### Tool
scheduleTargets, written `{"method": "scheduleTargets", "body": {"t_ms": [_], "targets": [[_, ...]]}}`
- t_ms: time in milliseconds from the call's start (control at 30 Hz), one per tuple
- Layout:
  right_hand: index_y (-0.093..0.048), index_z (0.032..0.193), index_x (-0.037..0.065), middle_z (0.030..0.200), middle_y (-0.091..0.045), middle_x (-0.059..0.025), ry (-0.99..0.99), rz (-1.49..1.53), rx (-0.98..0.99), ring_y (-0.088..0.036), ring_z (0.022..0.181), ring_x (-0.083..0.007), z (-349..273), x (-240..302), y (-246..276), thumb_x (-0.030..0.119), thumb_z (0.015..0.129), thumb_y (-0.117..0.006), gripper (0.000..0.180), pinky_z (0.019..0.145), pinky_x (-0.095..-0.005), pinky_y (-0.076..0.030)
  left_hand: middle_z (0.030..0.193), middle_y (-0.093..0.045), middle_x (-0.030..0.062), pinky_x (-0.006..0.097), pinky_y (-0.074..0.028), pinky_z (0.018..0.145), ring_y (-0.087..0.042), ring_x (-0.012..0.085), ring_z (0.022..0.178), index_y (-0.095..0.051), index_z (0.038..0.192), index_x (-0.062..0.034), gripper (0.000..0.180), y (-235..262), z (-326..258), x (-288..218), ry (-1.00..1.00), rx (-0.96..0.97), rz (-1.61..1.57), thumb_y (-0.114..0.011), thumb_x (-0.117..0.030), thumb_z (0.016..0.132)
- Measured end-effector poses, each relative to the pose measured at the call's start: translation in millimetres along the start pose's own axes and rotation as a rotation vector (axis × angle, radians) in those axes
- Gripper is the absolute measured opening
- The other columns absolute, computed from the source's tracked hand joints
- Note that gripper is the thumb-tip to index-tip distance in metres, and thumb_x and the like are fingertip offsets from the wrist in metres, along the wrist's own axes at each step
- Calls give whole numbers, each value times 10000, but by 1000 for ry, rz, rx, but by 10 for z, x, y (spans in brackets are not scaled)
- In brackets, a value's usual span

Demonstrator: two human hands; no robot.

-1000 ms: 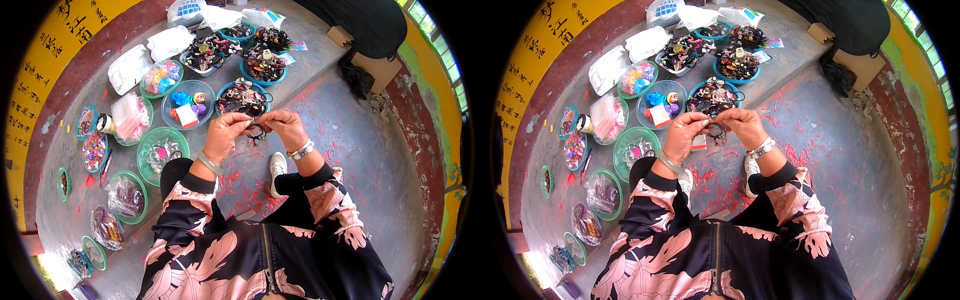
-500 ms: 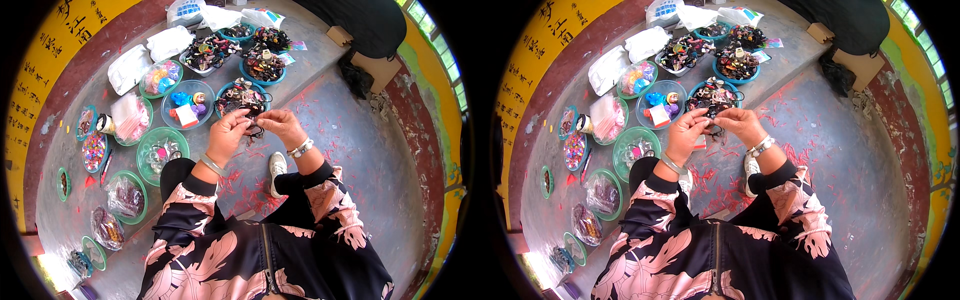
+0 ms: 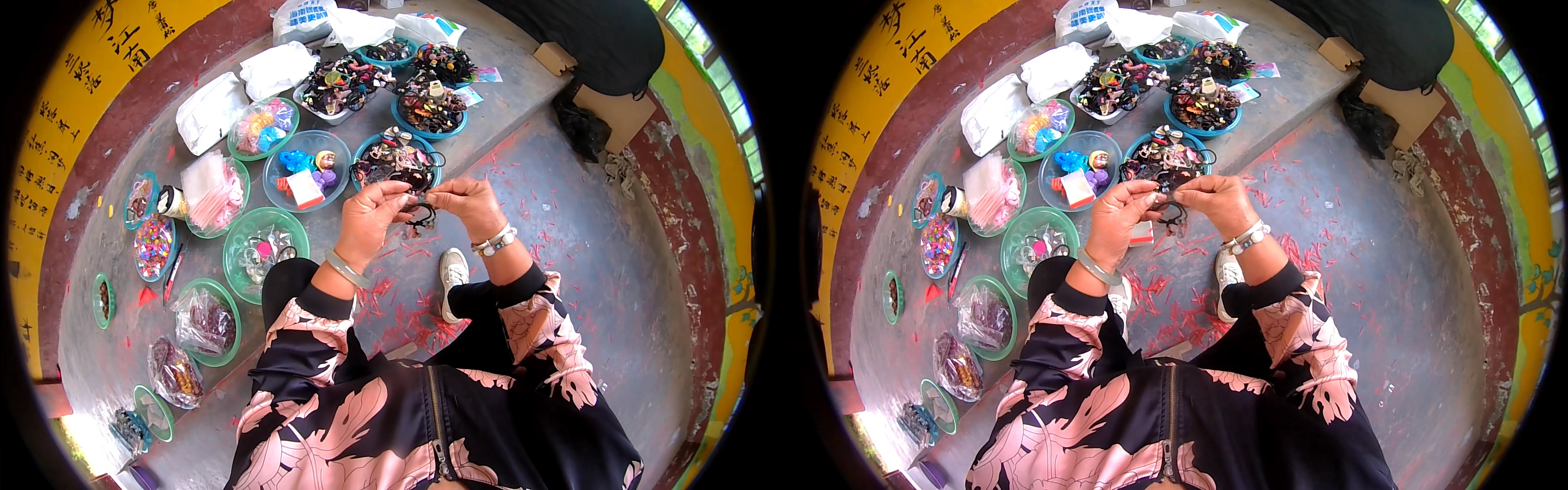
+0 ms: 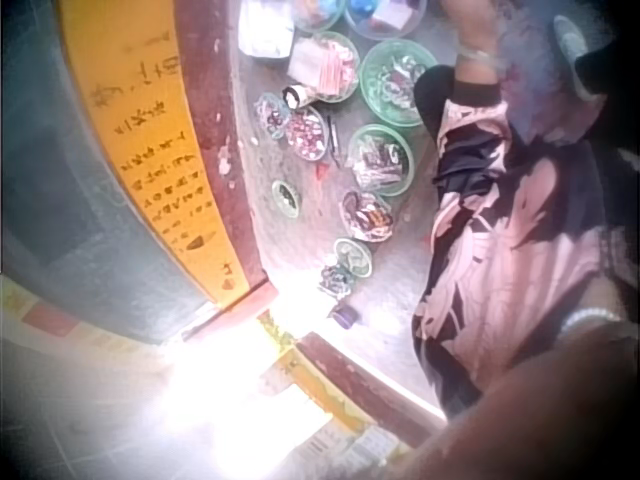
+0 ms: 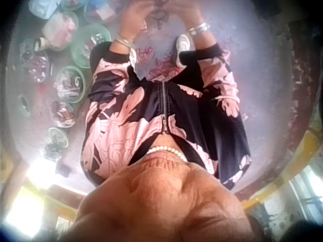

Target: The person sits on the floor and picks up small hair accessories from a blue bowl. They place the items into small clear plastic bags and seal them, then set the packaged items aside.

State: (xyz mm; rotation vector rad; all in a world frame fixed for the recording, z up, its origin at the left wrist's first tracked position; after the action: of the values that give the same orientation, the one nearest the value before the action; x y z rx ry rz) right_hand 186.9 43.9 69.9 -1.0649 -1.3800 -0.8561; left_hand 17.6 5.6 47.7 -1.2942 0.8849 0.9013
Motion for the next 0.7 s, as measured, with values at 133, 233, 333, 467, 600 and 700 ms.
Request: {"method": "scheduleTargets", "body": {"t_ms": [133, 233, 333, 467, 600, 700], "targets": [[-652, 820, -31, 740, -628, -35, -6, -60, -22, -549, 667, -87, 12, -9, 26, 51, 733, -675, 122, 623, -220, -438, 898, -629, 113, 251, -536, 669, -623, 157, 802, -573, 1010, 27, 183, 0, -4, -20, 7, -6, -19, -543, -36, 841], [-651, 812, -28, 728, -620, -23, -6, -96, -47, -535, 656, -78, 11, 0, 44, 54, 733, -674, 116, 609, -222, -430, 890, -633, 118, 249, -532, 670, -623, 158, 807, -571, 1015, 23, 185, -10, 2, -25, 13, -6, -21, -538, -42, 845], [-650, 793, -25, 717, -617, -20, 24, -126, -55, -528, 646, -76, -15, 35, 48, 58, 734, -670, 104, 590, -225, -426, 915, -627, 110, 235, -523, 653, -614, 140, 809, -574, 1023, 14, 202, -11, 8, -56, 16, 8, -26, -558, -58, 835], [-652, 761, -5, 688, -616, -50, 285, -480, 19, -546, 619, -108, -56, 138, 8, 49, 718, -662, 70, 562, -242, -435, 983, -603, 79, 222, -502, 628, -587, 99, 798, -584, 1030, -5, 261, 31, 18, -92, -122, 57, 323, -626, -98, 790], [-657, 744, 17, 677, -603, -88, 579, -713, 117, -569, 602, -156, -72, 140, -96, 32, 688, -659, 58, 548, -265, -450, 909, -618, 71, 301, -447, 727, -576, 189, 835, -633, 904, -44, 242, 9, 4, -117, -627, 168, 899, -682, -152, 693], [-658, 730, 16, 685, -607, -88, 505, -636, 170, -579, 611, -169, -126, 165, -123, 16, 674, -663, 56, 546, -270, -455, 812, -630, 61, 305, -441, 726, -579, 214, 793, -656, 809, -56, 125, 10, -48, -11, -573, 212, 891, -665, -139, 714]]}}
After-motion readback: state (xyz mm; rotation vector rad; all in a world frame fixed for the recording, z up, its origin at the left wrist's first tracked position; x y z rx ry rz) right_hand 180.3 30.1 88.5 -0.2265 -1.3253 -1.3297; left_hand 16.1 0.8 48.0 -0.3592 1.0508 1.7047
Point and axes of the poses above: each hand's wrist, its own z-axis towards the middle knuckle, its own y-axis out of the back of the hand, x = y × z, the point moved 2 cm from there along z, towards the middle knuckle
